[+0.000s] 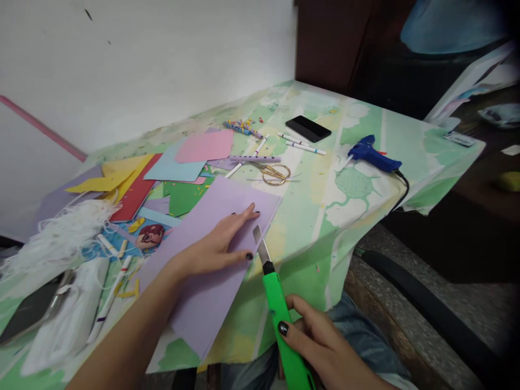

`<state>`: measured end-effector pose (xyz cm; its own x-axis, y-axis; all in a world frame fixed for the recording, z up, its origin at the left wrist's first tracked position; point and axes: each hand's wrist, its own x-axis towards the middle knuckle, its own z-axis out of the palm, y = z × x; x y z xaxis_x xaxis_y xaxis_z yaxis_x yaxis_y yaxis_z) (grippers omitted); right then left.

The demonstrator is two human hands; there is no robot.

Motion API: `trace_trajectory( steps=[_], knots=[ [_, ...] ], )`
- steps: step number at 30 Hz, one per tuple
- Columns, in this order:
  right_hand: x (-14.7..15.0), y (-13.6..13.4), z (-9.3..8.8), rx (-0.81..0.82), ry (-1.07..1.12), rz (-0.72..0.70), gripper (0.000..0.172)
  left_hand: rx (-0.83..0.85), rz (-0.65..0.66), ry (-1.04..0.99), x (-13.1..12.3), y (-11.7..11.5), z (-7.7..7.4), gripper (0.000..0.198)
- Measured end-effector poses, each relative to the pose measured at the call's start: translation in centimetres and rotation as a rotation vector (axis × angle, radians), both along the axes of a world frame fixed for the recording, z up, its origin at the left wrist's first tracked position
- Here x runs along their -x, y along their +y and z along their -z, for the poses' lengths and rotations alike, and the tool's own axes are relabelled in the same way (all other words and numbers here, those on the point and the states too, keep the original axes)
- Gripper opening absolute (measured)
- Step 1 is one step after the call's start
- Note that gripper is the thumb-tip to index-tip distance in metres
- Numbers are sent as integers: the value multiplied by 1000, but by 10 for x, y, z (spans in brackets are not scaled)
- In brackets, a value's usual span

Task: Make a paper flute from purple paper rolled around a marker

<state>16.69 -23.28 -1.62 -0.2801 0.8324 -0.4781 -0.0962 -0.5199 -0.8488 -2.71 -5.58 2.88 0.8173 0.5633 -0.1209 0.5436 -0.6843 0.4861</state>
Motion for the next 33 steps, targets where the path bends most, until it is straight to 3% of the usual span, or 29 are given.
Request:
trace_trajectory(
  steps=[4, 12, 25, 33],
  knots=[
    [1, -2, 2, 61, 68, 23, 48, -134, -123, 52, -14, -8, 10, 63],
    [2, -7, 6, 128, 113, 42, 51, -357, -29, 214, -19, -17, 21, 58],
    [4, 4, 0, 64, 142, 40, 47, -384, -19, 197, -15, -18, 23, 62],
    [2, -2, 1, 118, 147, 54, 47, -347, -24, 217, -19, -19, 18, 58]
  ],
)
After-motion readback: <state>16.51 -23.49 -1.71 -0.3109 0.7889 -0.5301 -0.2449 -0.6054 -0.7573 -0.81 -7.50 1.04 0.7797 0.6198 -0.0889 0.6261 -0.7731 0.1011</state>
